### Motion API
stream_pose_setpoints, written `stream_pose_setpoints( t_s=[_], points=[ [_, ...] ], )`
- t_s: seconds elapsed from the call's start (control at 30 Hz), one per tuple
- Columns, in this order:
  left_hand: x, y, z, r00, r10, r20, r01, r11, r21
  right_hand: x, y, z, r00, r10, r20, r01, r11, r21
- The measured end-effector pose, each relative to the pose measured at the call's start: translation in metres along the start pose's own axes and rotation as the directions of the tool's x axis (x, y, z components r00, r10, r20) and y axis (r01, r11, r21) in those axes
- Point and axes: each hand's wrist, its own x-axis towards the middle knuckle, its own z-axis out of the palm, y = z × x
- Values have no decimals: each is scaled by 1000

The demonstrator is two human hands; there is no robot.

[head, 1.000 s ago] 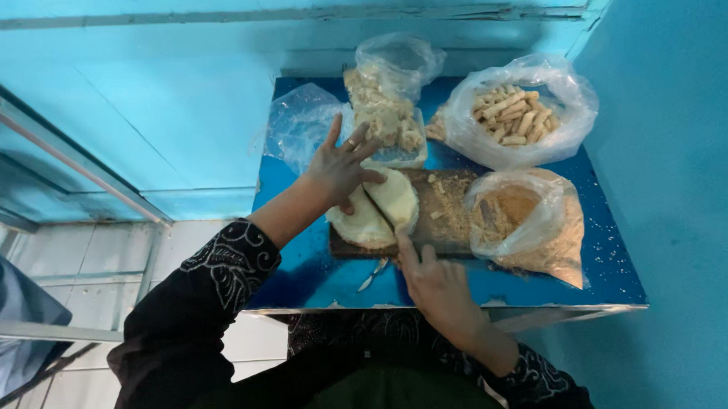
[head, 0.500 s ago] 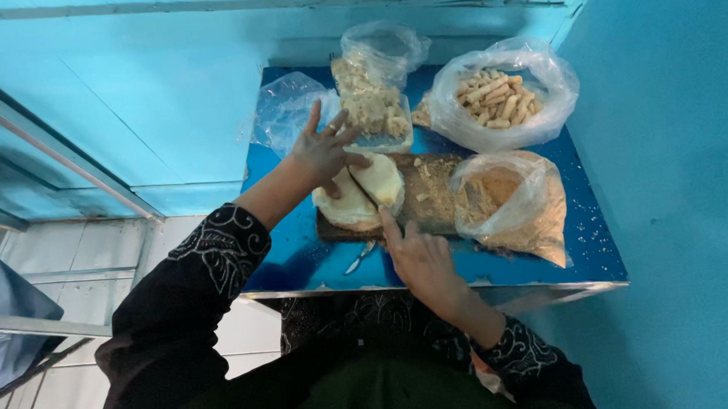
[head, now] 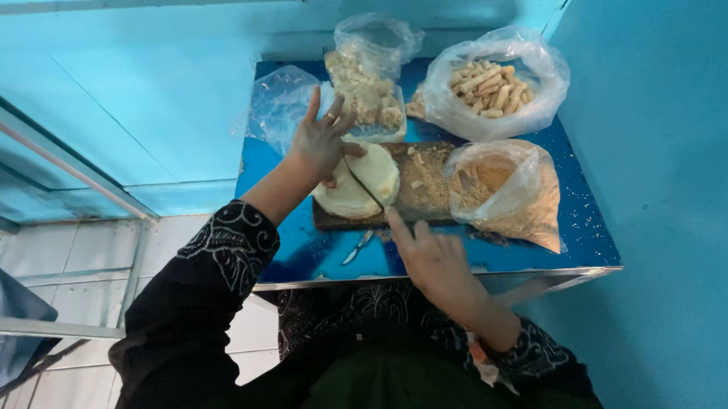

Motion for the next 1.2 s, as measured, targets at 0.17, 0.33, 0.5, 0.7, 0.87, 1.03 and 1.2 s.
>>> stream_pose_setpoints(
  t_s=[0.17, 0.33, 0.5, 0.7, 0.87, 1.03, 1.2],
  points=[
    [-6, -1, -4, 998, 23, -62, -22, 1000, 3, -5, -15, 14, 1000, 16, -13, -17, 994, -112],
    [-1, -7, -15, 981, 117, -154, -123, 992, -29, -7, -5, 19, 999, 33, 21, -33, 999, 5],
    [0, -6, -8, 965, 175, -197, -215, 955, -205, -8, -4, 17, 1000, -13, 20, 15, 997, -70],
    [3, -3, 6, 974, 211, -83, -223, 834, -504, -8, -2, 7, 999, -24, 23, 25, 998, -62],
    [2, -1, 12, 959, 268, -89, -270, 782, -561, -18, -10, -2, 998, -28, 61, 32, 997, -66],
    [1, 7, 15, 956, 269, -114, -286, 780, -556, -8, -14, 8, 999, -6, 52, 9, 998, -61],
    [0, 4, 15, 956, 247, -160, -294, 785, -546, -26, -11, 0, 999, -25, 28, 26, 999, -48]
  ],
)
